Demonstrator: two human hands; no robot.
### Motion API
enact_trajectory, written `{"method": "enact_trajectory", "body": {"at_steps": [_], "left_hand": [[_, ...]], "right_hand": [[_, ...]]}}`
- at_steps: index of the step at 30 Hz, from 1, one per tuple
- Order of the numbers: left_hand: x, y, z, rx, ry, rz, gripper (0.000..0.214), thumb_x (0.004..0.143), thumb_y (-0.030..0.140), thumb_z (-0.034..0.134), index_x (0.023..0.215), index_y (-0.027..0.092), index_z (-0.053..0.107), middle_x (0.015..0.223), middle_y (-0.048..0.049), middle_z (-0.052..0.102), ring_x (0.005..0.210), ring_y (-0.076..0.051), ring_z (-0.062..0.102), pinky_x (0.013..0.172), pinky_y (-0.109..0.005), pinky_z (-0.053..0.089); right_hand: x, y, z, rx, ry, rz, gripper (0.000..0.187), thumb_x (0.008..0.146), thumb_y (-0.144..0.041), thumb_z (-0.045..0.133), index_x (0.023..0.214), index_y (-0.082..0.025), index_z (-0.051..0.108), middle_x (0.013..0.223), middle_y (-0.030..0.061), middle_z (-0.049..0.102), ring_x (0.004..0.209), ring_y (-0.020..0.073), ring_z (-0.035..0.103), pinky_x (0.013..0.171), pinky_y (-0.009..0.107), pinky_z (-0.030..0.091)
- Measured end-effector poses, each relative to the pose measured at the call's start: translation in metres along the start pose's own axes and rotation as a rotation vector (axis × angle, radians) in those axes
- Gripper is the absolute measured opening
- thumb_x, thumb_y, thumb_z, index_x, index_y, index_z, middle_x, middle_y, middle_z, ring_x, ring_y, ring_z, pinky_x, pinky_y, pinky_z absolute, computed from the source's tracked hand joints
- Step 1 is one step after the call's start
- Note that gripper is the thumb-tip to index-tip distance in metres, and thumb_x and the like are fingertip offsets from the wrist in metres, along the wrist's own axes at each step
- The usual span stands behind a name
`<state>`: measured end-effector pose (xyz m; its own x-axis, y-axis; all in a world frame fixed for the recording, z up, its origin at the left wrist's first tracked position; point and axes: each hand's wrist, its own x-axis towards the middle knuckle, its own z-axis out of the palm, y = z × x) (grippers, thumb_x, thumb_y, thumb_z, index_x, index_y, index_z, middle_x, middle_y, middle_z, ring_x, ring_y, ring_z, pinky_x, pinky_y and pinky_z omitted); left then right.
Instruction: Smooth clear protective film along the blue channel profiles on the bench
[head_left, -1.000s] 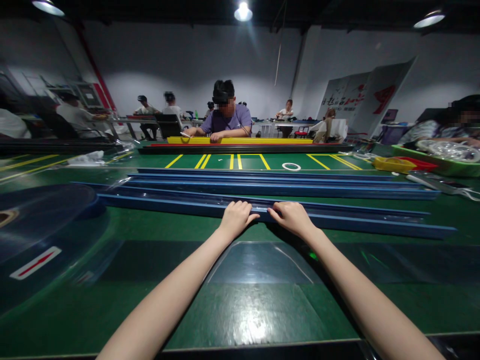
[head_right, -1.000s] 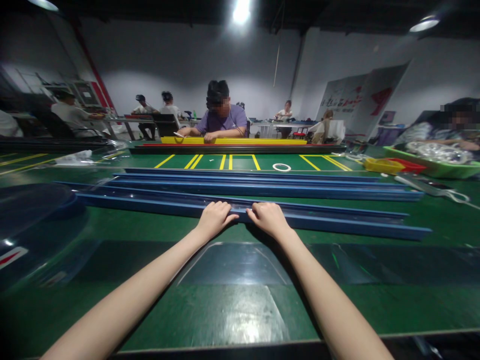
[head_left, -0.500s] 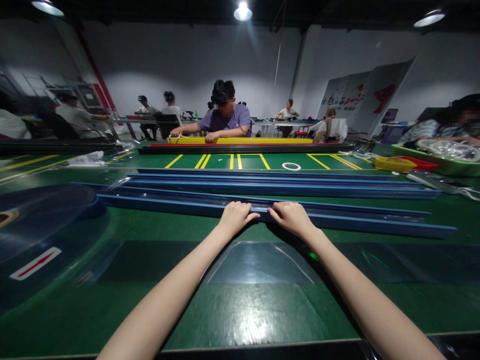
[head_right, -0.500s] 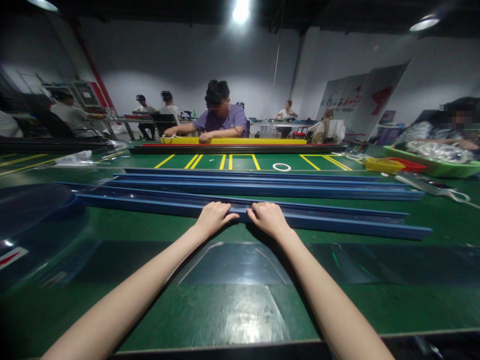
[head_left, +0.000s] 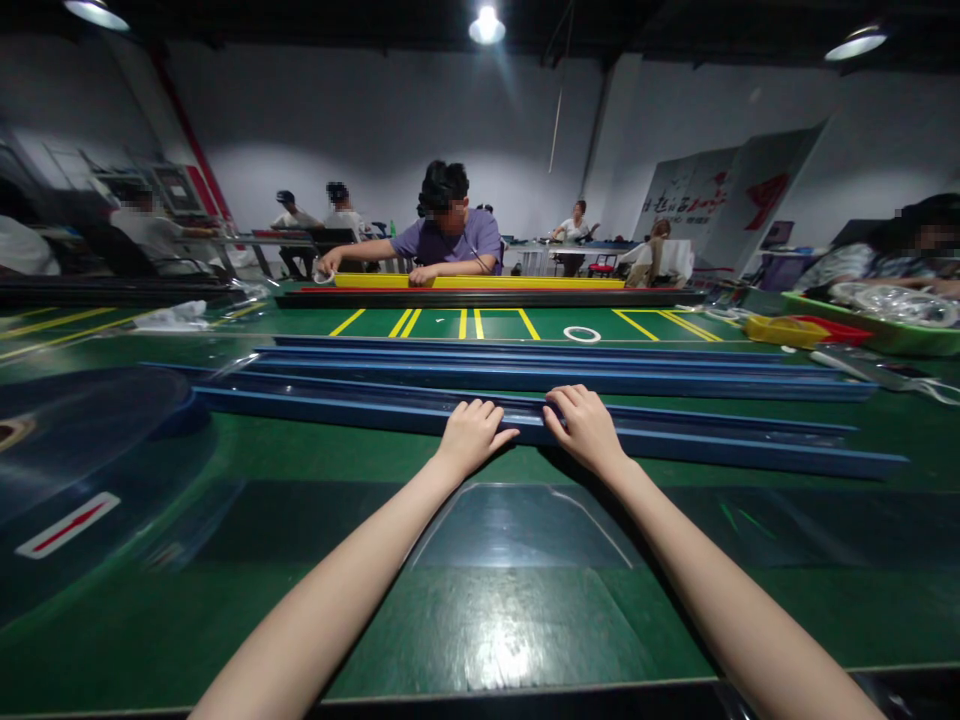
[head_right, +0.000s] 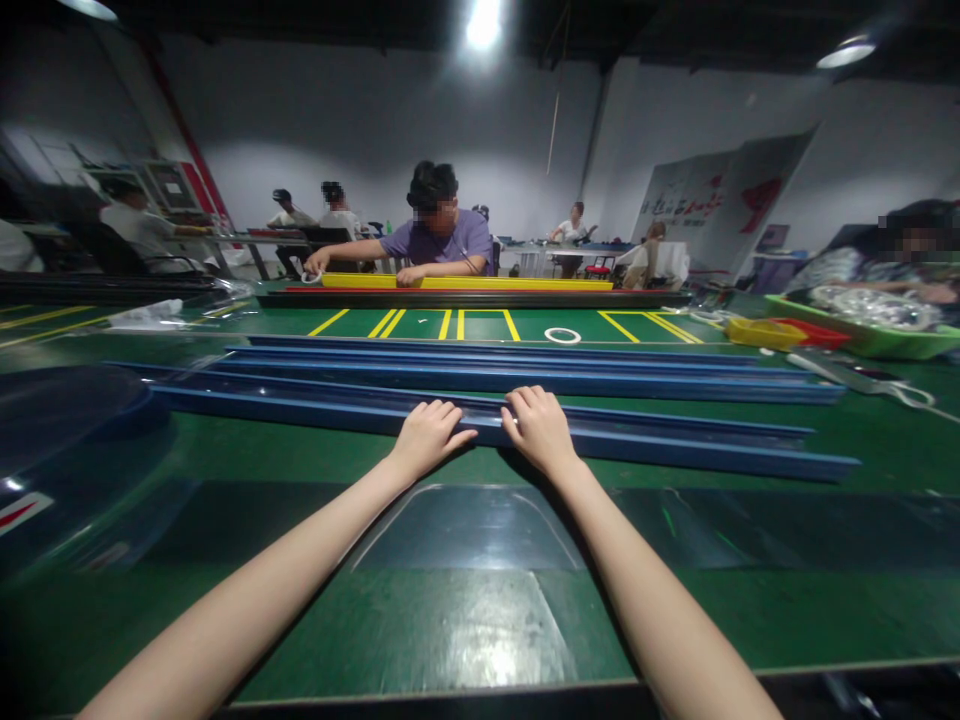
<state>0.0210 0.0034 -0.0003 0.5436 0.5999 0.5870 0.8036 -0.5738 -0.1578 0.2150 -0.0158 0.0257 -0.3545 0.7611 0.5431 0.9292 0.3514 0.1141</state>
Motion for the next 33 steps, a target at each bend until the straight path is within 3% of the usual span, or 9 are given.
{"method": "enact_trajectory", "body": {"at_steps": [3,6,10,17,28,33], "left_hand": [[0.000,0.000,-0.002,-0.017,-0.003,-0.007,0.037,0.084,0.049,0.039,0.084,0.016,0.056,0.083,-0.0066,0.060,0.080,-0.020,0.052,0.068,-0.031,0.031],[0.000,0.000,-0.003,-0.033,0.002,-0.024,0.037,0.084,0.049,0.038,0.086,0.016,0.056,0.082,-0.0067,0.060,0.080,-0.020,0.052,0.068,-0.031,0.031],[0.000,0.000,-0.003,-0.049,0.016,-0.048,0.037,0.085,0.048,0.037,0.083,0.016,0.056,0.080,-0.0066,0.060,0.078,-0.019,0.052,0.067,-0.031,0.031],[0.000,0.000,-0.006,-0.027,0.017,-0.056,0.037,0.087,0.045,0.034,0.080,0.016,0.055,0.078,-0.0059,0.061,0.075,-0.018,0.053,0.067,-0.030,0.030],[-0.001,0.000,-0.005,-0.041,0.018,-0.033,0.036,0.087,0.044,0.034,0.079,0.017,0.055,0.079,-0.0059,0.060,0.076,-0.018,0.052,0.066,-0.030,0.030],[0.000,-0.001,-0.003,-0.005,0.006,0.007,0.037,0.087,0.046,0.033,0.078,0.017,0.055,0.079,-0.0050,0.060,0.075,-0.018,0.051,0.065,-0.030,0.030]], "right_hand": [[0.002,0.002,0.006,-0.023,-0.030,0.044,0.037,0.089,-0.033,0.027,0.105,-0.013,0.055,0.100,0.0103,0.061,0.092,0.0187,0.050,0.078,0.028,0.029],[0.005,0.001,0.007,-0.053,-0.103,0.096,0.037,0.088,-0.031,0.027,0.100,-0.015,0.058,0.092,0.0088,0.064,0.087,0.0181,0.053,0.075,0.029,0.028],[0.009,0.000,0.005,-0.072,-0.109,0.150,0.035,0.085,-0.028,0.030,0.094,-0.016,0.061,0.086,0.0089,0.066,0.081,0.0175,0.056,0.071,0.029,0.028],[0.008,0.001,0.002,-0.075,-0.096,0.121,0.036,0.083,-0.027,0.031,0.080,-0.018,0.065,0.078,0.0070,0.068,0.071,0.0158,0.059,0.067,0.028,0.029],[-0.022,0.059,-0.005,-0.114,-0.047,0.261,0.034,0.079,-0.030,0.037,0.085,-0.022,0.069,0.079,0.0040,0.070,0.073,0.0171,0.061,0.064,0.025,0.037],[-0.022,0.063,-0.009,-0.137,-0.068,0.293,0.033,0.080,-0.031,0.036,0.084,-0.023,0.068,0.079,0.0039,0.069,0.073,0.0177,0.061,0.060,0.025,0.035]]}}
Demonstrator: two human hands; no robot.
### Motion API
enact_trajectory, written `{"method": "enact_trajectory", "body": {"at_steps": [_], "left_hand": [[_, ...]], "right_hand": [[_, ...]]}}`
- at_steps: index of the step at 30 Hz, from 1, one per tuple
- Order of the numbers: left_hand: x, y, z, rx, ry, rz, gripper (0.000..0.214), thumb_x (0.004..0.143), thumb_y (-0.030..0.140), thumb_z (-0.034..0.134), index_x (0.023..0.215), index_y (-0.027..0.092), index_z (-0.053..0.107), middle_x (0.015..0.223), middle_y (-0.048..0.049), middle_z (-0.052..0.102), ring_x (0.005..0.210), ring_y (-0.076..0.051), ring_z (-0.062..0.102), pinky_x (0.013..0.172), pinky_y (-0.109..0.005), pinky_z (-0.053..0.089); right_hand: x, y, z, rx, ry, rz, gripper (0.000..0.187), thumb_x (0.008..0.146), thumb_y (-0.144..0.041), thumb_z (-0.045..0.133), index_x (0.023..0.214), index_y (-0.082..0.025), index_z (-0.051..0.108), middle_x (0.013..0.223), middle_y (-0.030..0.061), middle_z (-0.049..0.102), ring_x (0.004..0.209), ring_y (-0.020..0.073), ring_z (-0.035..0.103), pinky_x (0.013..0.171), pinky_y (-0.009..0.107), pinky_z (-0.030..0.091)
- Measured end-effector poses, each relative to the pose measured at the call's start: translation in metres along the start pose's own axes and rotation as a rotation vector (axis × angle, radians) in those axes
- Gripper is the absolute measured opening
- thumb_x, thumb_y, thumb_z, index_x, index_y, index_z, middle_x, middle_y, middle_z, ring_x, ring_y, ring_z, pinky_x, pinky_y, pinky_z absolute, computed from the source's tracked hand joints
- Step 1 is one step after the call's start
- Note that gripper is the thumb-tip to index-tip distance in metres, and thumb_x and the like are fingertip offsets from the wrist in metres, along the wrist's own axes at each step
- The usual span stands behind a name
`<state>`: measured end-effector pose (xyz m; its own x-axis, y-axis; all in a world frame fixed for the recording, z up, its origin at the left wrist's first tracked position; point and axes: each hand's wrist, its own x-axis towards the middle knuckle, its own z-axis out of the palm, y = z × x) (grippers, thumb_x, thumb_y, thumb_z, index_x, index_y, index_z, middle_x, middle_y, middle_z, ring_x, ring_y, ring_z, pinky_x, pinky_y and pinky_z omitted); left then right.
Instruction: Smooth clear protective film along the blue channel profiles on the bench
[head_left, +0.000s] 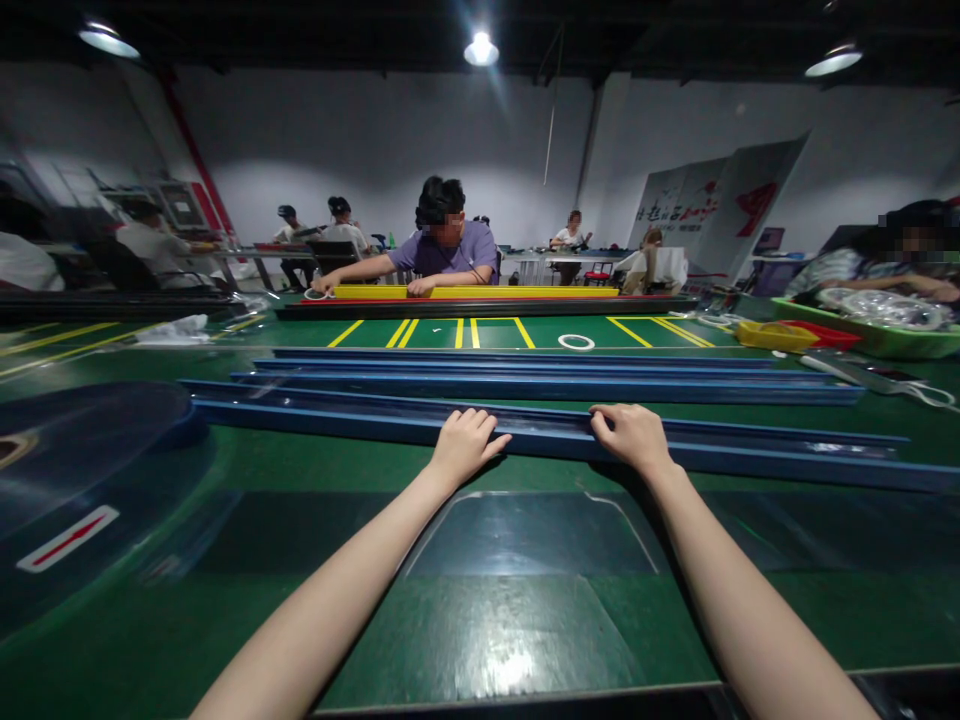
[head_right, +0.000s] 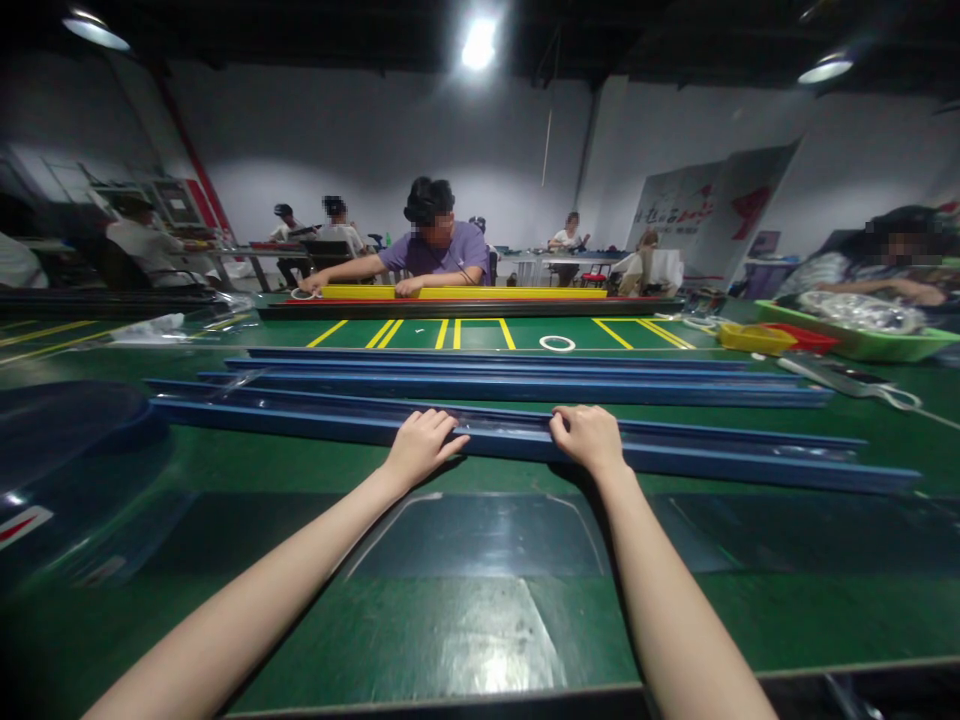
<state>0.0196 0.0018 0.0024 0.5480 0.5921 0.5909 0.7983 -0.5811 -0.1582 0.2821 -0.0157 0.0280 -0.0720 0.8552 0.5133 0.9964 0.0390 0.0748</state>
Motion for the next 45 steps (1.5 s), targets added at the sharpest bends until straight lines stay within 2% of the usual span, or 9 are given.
{"method": "enact_trajectory", "body": {"at_steps": [4,10,14,29,45], "left_hand": [[0.000,0.000,-0.001,0.020,-0.007,0.009,0.038,0.087,0.046,0.033,0.076,0.017,0.055,0.079,-0.0044,0.061,0.075,-0.018,0.051,0.065,-0.030,0.030],[0.000,0.001,-0.001,0.020,-0.008,-0.001,0.037,0.087,0.046,0.034,0.077,0.017,0.056,0.081,-0.0047,0.061,0.077,-0.018,0.051,0.066,-0.030,0.030],[0.000,0.001,0.000,0.020,0.002,0.006,0.038,0.087,0.046,0.034,0.077,0.016,0.056,0.080,-0.0048,0.061,0.076,-0.018,0.052,0.065,-0.030,0.030],[-0.001,0.000,0.004,0.023,0.034,0.014,0.037,0.087,0.045,0.036,0.072,0.016,0.055,0.071,-0.0031,0.063,0.070,-0.016,0.053,0.062,-0.029,0.028],[0.004,-0.001,-0.003,-0.022,-0.067,-0.029,0.038,0.085,0.047,0.039,0.068,0.017,0.055,0.071,-0.0030,0.065,0.070,-0.017,0.056,0.061,-0.029,0.032]], "right_hand": [[0.007,-0.014,-0.007,-0.089,-0.061,-0.013,0.035,0.083,-0.028,0.031,0.076,-0.018,0.065,0.074,0.0071,0.066,0.068,0.0179,0.059,0.057,0.026,0.031],[0.008,-0.044,-0.002,0.018,0.001,-0.205,0.034,0.087,-0.026,0.028,0.094,-0.015,0.059,0.090,0.0091,0.064,0.083,0.0181,0.055,0.070,0.027,0.031],[0.005,-0.055,0.005,0.049,-0.023,-0.215,0.034,0.088,-0.025,0.026,0.098,-0.014,0.057,0.090,0.0088,0.063,0.084,0.0173,0.054,0.073,0.027,0.031],[0.007,-0.054,0.005,0.063,-0.067,-0.206,0.031,0.088,-0.025,0.028,0.098,-0.017,0.057,0.091,0.0065,0.064,0.086,0.0159,0.054,0.074,0.026,0.030],[0.007,-0.053,0.006,0.068,-0.071,-0.214,0.032,0.088,-0.025,0.028,0.100,-0.017,0.057,0.092,0.0064,0.064,0.087,0.0161,0.054,0.073,0.027,0.030]]}}
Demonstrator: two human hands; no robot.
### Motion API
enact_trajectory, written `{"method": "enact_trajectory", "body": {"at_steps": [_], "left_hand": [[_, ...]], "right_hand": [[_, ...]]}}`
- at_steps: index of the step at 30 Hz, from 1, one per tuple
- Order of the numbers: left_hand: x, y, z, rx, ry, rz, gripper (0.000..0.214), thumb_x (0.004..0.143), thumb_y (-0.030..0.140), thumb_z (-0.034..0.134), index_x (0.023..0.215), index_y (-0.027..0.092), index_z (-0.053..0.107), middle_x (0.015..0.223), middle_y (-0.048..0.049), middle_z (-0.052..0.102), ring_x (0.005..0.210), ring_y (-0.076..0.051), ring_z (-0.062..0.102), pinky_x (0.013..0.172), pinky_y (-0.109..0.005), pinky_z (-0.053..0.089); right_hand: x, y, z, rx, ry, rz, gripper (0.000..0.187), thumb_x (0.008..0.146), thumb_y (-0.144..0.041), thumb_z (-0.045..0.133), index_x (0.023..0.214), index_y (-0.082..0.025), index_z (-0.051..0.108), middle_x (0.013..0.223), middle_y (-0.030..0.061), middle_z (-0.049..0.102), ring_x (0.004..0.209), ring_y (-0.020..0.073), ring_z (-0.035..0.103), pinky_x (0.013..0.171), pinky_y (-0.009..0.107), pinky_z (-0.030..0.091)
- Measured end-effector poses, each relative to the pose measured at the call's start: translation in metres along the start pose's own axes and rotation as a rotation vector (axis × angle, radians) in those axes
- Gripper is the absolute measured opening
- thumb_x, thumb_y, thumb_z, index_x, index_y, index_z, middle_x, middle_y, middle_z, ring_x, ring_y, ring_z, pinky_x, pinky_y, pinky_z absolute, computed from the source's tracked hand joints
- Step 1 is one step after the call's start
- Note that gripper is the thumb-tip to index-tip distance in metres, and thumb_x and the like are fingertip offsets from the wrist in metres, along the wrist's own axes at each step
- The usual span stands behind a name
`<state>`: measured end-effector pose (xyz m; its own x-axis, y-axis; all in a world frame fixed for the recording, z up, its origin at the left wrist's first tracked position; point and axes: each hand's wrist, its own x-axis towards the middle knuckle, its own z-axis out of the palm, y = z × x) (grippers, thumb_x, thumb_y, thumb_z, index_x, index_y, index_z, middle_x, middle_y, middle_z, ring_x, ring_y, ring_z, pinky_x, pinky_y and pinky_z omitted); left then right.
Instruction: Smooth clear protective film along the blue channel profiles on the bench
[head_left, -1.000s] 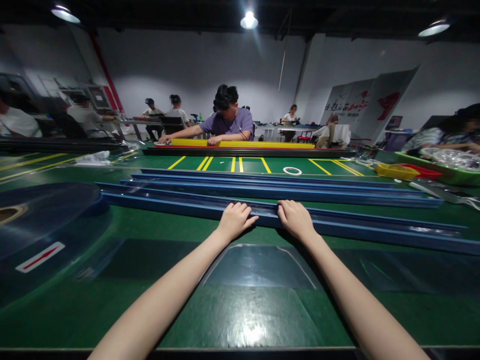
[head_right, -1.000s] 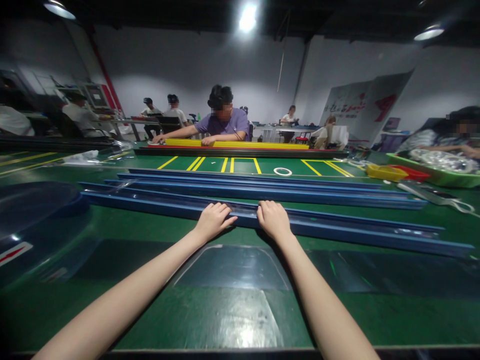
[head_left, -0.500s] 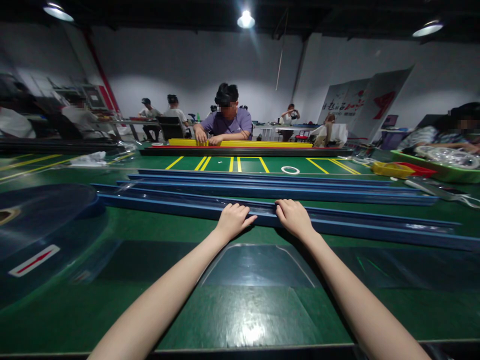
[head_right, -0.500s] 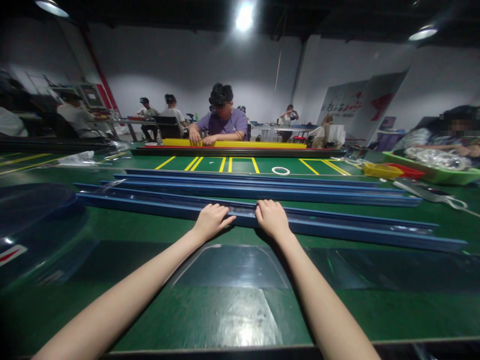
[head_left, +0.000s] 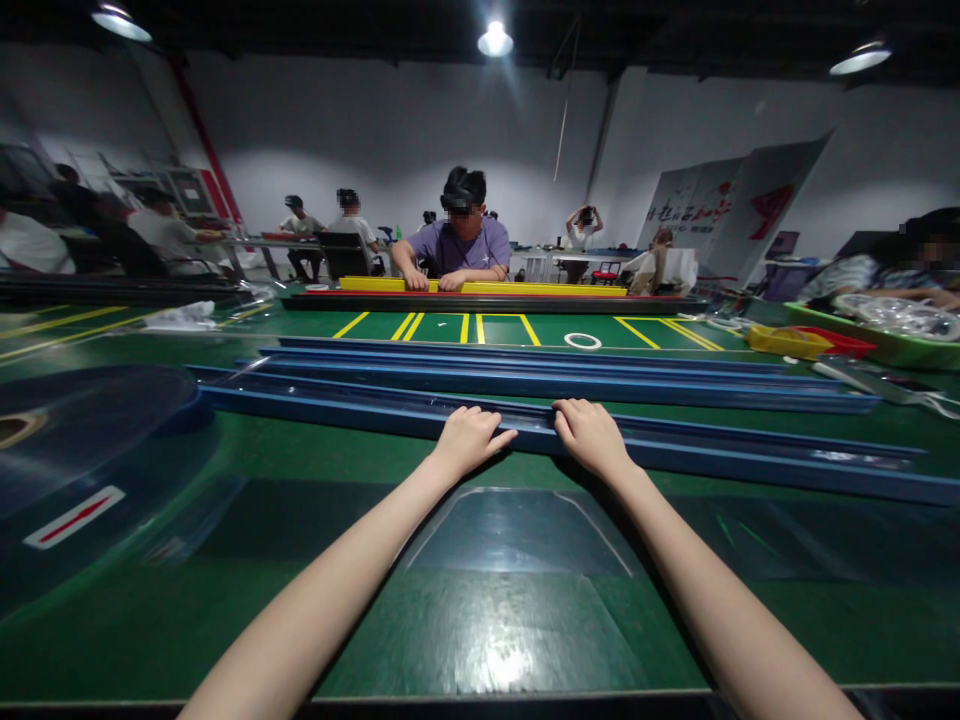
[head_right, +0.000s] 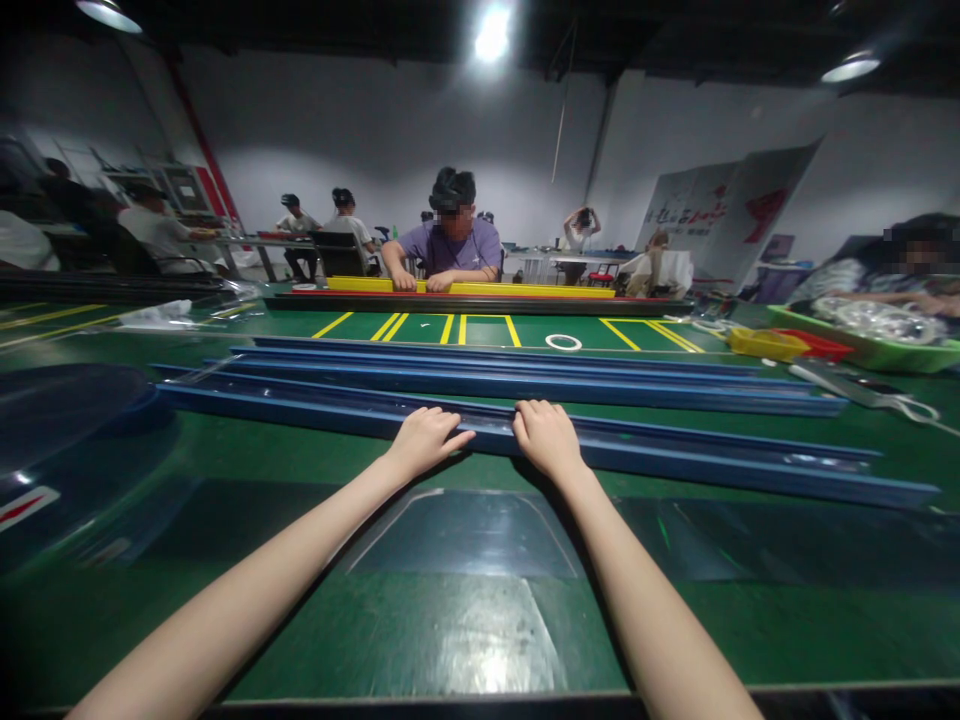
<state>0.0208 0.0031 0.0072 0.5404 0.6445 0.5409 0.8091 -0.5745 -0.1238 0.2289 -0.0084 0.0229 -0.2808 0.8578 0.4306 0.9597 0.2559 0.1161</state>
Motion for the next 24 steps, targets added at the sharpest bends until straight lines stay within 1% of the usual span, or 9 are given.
{"method": "enact_trajectory", "body": {"at_steps": [4,12,19,24], "left_hand": [[-0.0008,0.0012,0.0013,0.013,0.015,0.014,0.038,0.085,0.047,0.038,0.069,0.017,0.056,0.070,-0.0037,0.064,0.069,-0.017,0.055,0.060,-0.029,0.031],[-0.0037,0.0016,0.0055,0.054,0.089,0.046,0.038,0.087,0.045,0.035,0.073,0.016,0.056,0.074,-0.0047,0.062,0.072,-0.018,0.054,0.062,-0.031,0.030],[-0.0040,0.0006,0.0040,0.054,0.089,0.050,0.036,0.087,0.045,0.034,0.079,0.017,0.054,0.078,-0.0038,0.060,0.073,-0.018,0.052,0.065,-0.030,0.031],[-0.0048,0.0008,0.0001,0.021,0.098,0.070,0.033,0.087,0.044,0.036,0.081,0.017,0.053,0.080,-0.0049,0.059,0.075,-0.017,0.052,0.065,-0.030,0.031]], "right_hand": [[-0.0002,0.0003,-0.0007,-0.003,-0.008,-0.005,0.032,0.088,-0.025,0.028,0.100,-0.016,0.057,0.092,0.0064,0.064,0.087,0.0164,0.054,0.074,0.027,0.030],[0.0002,0.0003,-0.0009,-0.010,0.011,-0.007,0.033,0.088,-0.027,0.028,0.098,-0.016,0.058,0.091,0.0065,0.064,0.086,0.0165,0.054,0.073,0.026,0.030],[0.0018,0.0023,-0.0025,-0.017,0.018,-0.034,0.033,0.086,-0.027,0.031,0.092,-0.016,0.061,0.085,0.0071,0.066,0.078,0.0160,0.057,0.070,0.027,0.030],[-0.0007,0.0068,-0.0006,0.003,0.028,-0.048,0.034,0.086,-0.025,0.031,0.092,-0.015,0.062,0.085,0.0073,0.068,0.078,0.0157,0.059,0.072,0.026,0.031]]}}
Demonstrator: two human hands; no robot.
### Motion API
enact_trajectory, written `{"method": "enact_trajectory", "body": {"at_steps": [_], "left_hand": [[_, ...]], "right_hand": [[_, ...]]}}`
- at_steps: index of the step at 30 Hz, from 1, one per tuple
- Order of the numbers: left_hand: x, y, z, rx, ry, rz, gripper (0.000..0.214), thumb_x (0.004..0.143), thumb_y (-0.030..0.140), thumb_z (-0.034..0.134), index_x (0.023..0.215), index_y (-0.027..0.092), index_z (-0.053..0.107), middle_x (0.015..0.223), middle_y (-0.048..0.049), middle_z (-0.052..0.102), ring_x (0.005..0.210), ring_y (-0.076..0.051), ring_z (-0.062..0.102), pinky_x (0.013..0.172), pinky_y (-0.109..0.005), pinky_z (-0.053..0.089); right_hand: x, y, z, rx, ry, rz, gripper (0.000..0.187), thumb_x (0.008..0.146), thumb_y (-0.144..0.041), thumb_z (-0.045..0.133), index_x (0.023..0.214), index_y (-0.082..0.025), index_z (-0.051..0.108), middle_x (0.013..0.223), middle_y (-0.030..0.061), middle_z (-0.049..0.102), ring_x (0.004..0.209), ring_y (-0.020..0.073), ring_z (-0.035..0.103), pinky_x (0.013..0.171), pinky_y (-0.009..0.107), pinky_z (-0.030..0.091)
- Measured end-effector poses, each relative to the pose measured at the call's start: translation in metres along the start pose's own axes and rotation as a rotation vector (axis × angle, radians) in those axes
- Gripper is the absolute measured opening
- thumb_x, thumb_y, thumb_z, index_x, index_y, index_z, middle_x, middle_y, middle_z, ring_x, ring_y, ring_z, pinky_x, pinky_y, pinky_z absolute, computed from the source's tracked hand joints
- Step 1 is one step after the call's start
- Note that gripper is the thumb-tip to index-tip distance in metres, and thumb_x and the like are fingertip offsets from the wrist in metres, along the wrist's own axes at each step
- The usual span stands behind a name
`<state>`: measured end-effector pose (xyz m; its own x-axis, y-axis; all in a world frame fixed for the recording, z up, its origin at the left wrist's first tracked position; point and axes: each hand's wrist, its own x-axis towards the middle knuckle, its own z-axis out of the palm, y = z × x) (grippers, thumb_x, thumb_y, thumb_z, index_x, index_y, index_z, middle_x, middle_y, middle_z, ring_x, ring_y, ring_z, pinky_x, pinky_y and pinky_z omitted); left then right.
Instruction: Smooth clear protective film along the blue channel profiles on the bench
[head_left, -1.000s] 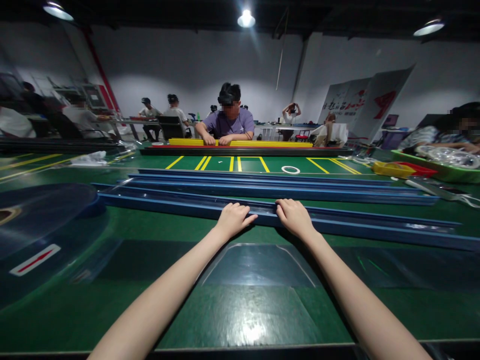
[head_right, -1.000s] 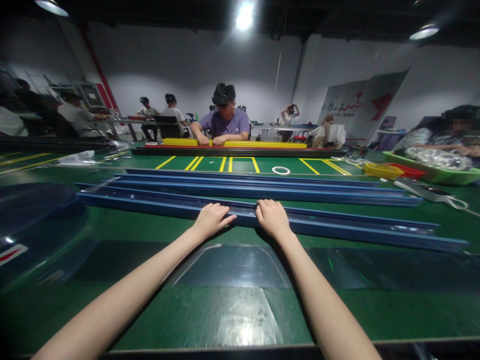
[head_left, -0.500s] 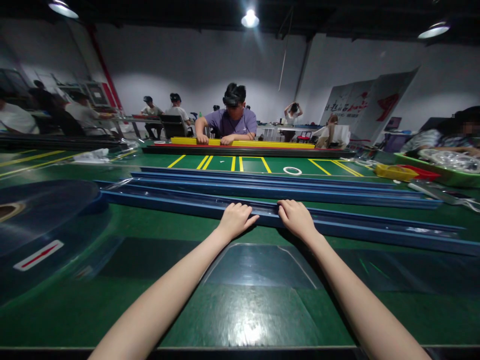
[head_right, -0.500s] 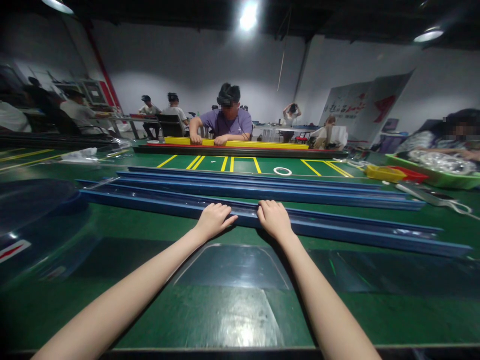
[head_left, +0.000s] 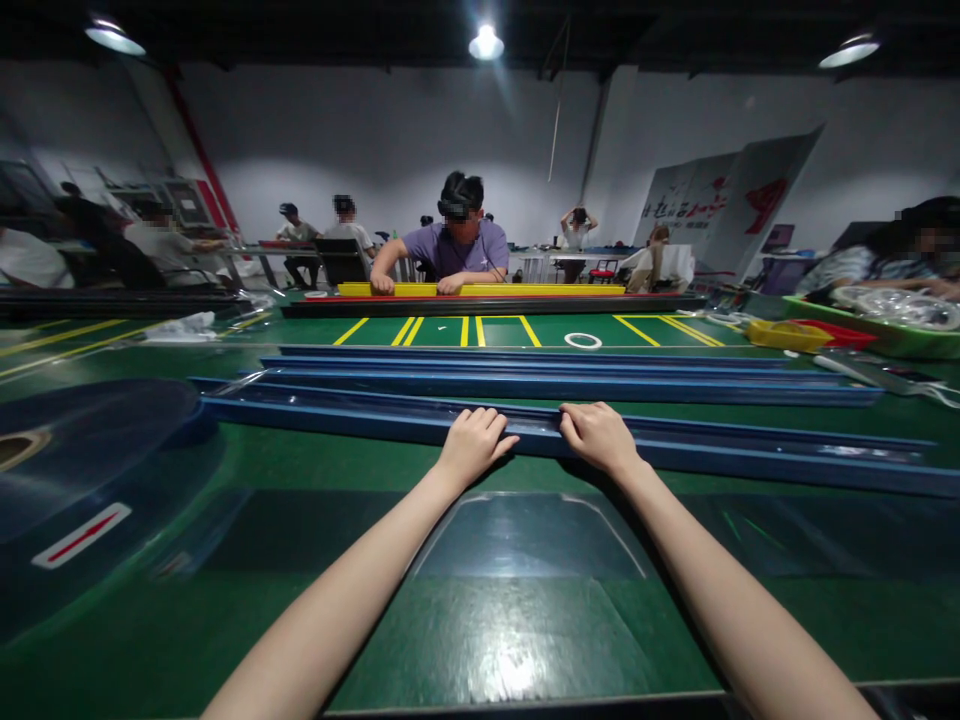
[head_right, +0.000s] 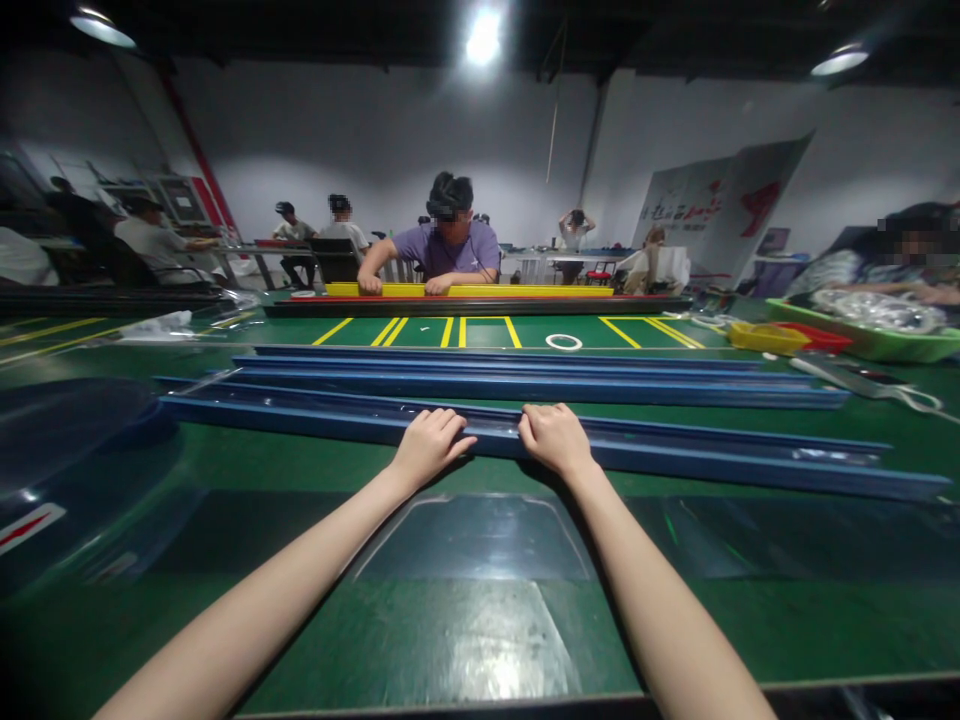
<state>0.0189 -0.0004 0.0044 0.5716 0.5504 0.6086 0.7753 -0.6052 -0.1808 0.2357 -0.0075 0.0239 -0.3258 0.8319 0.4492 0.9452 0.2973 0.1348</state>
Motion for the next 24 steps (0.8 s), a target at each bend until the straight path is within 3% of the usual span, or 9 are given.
{"method": "enact_trajectory", "body": {"at_steps": [11,24], "left_hand": [[0.001,0.002,0.001,-0.032,0.047,0.025,0.024,0.085,0.039,0.044,0.086,0.016,0.052,0.085,-0.0055,0.057,0.077,-0.018,0.051,0.065,-0.029,0.033],[0.003,0.002,0.003,-0.160,0.016,-0.067,0.021,0.085,0.036,0.044,0.078,0.017,0.052,0.080,-0.0029,0.057,0.075,-0.016,0.051,0.067,-0.027,0.039]], "right_hand": [[-0.022,0.045,-0.001,-0.032,0.071,0.148,0.034,0.080,-0.029,0.036,0.090,-0.019,0.067,0.088,0.0053,0.069,0.079,0.0171,0.062,0.071,0.025,0.040],[-0.012,0.035,-0.010,-0.087,-0.005,0.179,0.034,0.083,-0.031,0.032,0.081,-0.020,0.064,0.078,0.0051,0.066,0.072,0.0171,0.058,0.061,0.026,0.034]]}}
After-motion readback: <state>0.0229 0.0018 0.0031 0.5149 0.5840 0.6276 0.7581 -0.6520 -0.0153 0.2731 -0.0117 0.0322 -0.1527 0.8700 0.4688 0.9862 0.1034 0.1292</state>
